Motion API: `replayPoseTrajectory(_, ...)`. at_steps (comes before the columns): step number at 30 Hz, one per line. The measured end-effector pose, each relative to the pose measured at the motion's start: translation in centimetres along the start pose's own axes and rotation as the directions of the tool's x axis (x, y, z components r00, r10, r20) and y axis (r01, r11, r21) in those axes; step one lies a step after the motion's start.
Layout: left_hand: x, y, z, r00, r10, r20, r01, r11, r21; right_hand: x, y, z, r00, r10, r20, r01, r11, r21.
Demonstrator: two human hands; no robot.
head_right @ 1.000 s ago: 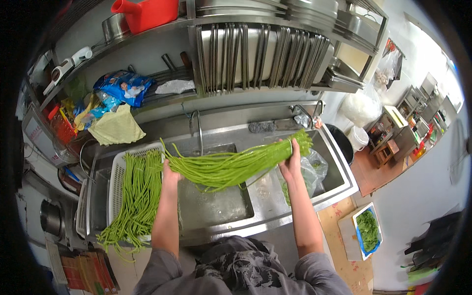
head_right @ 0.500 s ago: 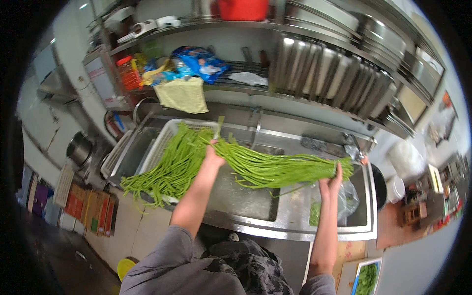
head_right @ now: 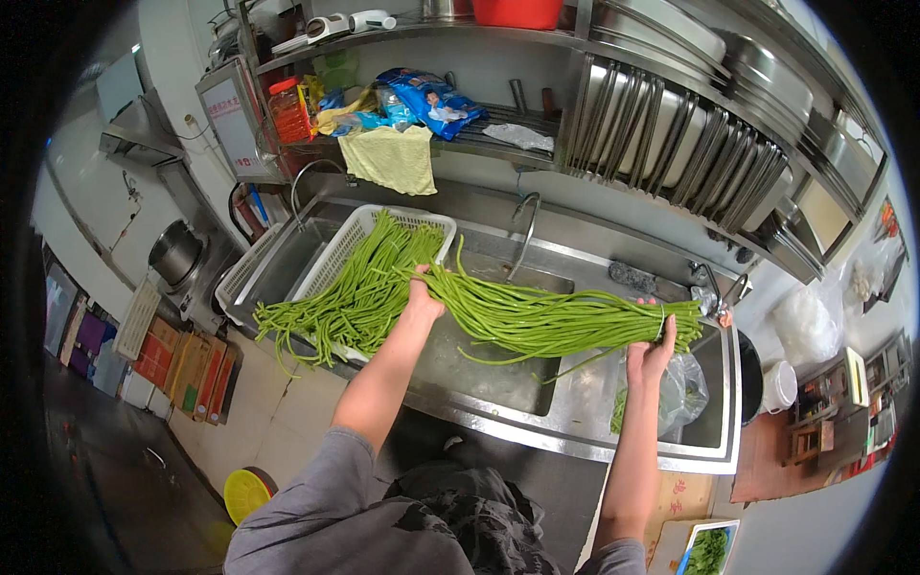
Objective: The person washes bundles of long green vegetables in a stainless steel sink. They repeatedly take bundles from a plastic bag, rinse them under running water, and place them into a white plastic basket.
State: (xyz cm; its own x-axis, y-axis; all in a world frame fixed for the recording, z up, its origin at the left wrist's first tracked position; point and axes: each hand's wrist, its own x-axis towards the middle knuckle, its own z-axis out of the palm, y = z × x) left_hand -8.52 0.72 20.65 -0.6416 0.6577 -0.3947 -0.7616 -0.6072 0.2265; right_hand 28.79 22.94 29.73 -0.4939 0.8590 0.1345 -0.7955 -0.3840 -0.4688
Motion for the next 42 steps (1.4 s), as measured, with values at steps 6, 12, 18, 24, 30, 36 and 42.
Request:
replayPoseTrajectory(6, -0.3, 3.7, -0.6, 0.998, 0.009, 0.063, -0.005, 0.998, -0.070, -2.7, 2.2, 6.6, 0.994, -0.082, 0.071, 0.075, 0.993, 0.093)
replayPoseTrajectory(12, -1.2, 8.9, 1.4, 0.991, -0.050, 0.121, 0.048, 0.999, 0.015, -1.2, 5.7, 15.7, 0.981, -0.079, 0.176, 0.057, 0.990, 0.127)
replayPoseTrajectory(18, -3.8, 19.2, -0.4, 0.997, 0.068, 0.038, -0.063, 0.992, -0.106, 0.2, 15.5, 25.5, 0.948, 0.019, 0.317, -0.065, 0.989, 0.135)
replayPoseTrajectory(24, -8.5, 33.1, -7.0, 0.951, 0.304, -0.061, -0.310, 0.940, -0.142, 1.4, 27.7, 31.8, 0.908, 0.247, 0.340, -0.335, 0.913, 0.232)
replayPoseTrajectory(30, -16.2, 42.7, -11.8, 0.865, 0.425, -0.267, -0.473, 0.867, -0.156, 2.9, 41.3, 32.3, 0.811, 0.565, 0.155, -0.584, 0.758, 0.291)
replayPoseTrajectory(36, -18.7, 45.3, -16.3, 0.837, 0.458, -0.299, -0.507, 0.855, -0.109, 5.4, 53.7, 27.1, 0.682, 0.728, 0.066, -0.729, 0.670, 0.143)
replayPoseTrajectory(42, -16.5, 39.9, -14.7, 0.858, 0.511, -0.043, -0.512, 0.859, -0.010, 9.4, 61.4, 20.0, 0.620, 0.781, -0.071, -0.782, 0.623, 0.026)
